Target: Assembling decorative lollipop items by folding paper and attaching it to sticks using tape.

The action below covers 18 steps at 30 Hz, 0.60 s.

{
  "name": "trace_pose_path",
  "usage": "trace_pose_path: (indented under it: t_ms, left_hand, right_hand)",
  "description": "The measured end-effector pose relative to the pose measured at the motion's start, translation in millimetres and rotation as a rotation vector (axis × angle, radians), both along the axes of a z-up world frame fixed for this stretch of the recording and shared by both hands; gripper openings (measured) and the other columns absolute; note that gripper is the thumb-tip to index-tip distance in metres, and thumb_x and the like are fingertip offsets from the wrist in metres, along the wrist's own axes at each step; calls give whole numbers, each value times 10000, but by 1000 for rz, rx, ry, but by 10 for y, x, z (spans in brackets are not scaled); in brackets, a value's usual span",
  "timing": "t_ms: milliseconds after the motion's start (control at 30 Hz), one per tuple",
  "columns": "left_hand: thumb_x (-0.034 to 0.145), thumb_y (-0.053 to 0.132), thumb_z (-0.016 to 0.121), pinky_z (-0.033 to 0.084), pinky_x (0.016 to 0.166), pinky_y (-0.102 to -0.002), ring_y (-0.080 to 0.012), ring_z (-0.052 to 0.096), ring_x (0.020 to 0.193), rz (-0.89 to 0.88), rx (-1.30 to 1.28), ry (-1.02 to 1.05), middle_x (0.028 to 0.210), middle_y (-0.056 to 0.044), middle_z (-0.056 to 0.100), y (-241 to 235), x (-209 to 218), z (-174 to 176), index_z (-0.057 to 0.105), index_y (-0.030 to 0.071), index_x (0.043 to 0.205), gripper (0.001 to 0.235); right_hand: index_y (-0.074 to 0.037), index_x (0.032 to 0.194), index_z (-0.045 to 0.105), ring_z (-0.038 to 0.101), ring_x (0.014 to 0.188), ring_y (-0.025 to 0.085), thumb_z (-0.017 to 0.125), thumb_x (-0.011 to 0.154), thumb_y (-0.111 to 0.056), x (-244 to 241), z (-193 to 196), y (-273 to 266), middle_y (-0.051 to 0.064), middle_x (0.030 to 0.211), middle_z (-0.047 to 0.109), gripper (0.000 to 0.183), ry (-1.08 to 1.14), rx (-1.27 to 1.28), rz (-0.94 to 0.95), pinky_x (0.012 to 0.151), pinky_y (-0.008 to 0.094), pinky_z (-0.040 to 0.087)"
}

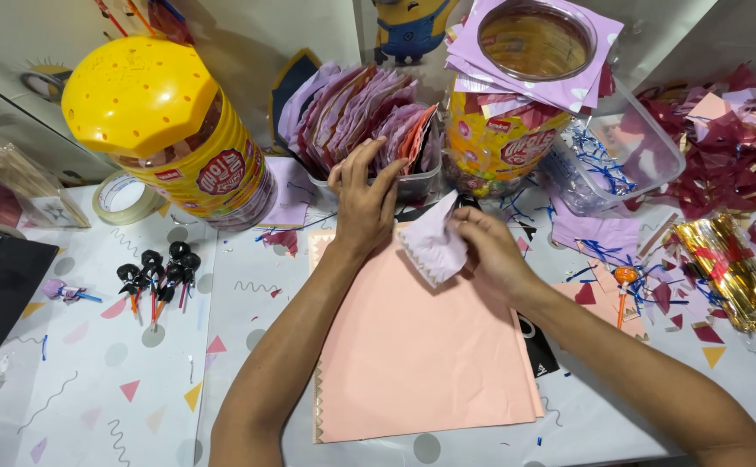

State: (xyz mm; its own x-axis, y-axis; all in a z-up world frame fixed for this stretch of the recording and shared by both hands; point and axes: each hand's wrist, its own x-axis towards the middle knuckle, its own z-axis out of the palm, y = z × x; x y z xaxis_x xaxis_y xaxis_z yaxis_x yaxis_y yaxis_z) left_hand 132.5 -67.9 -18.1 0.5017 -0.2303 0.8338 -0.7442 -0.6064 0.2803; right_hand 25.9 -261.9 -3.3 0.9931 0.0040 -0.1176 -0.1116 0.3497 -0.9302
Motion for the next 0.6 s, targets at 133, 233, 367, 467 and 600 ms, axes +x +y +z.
trace_pose_path:
  t_ms: [133, 233, 367, 467, 600]
  left_hand:
    - [1013, 129, 560, 190, 1092, -424, -238, 443, 1398, 11, -8, -26, 1452, -57, 516, 6, 30, -13, 665, 221, 1281, 302]
    - [1018, 110, 535, 221, 1091, -404, -225, 503, 1359, 27, -80, -17, 1417, -46, 559, 10, 33, -42, 642, 189, 1283, 296]
    - [1022, 120, 539, 227, 1079, -411, -232, 513, 1351, 23, -82, -38, 1414, -44, 569, 8, 36, -42, 641, 181, 1278, 282]
    - [1023, 138, 557, 206, 1081, -436, -255, 488, 1370, -10, -68, -46, 1433, -61, 547, 16, 37, -33, 634, 227, 1315, 315]
    - [1005, 207, 606, 164, 1117, -479, -306, 413, 1437, -18, 42, -83, 1504, -93, 481, -26, -57, 81, 658, 321, 1325, 344]
  right_hand:
    - [-53, 1112, 596, 637, 581, 95, 554, 976, -95, 165, -148, -265, 25, 828, 657, 148, 81, 180, 40, 510, 212, 546]
    - [-53, 1150, 576, 677, 703, 105, 540, 1003, -111, 135, -163, -236, 11, 889, 632, 162, 127, 191, 81, 609, 250, 608]
    - [-42, 1159, 579, 642, 683, 91, 547, 990, -96, 89, -80, -98, 6, 859, 615, 181, 143, 158, 68, 603, 224, 592]
    - [-27, 1124, 634, 606, 752, 82, 593, 979, -117, 48, -48, -55, 21, 834, 620, 176, -144, -127, 34, 628, 229, 550]
    - [-9, 1062, 720, 750, 947, 311, 628, 947, -50, -87, 231, 42, 152, 1013, 754, 152, -812, -704, 61, 789, 400, 588]
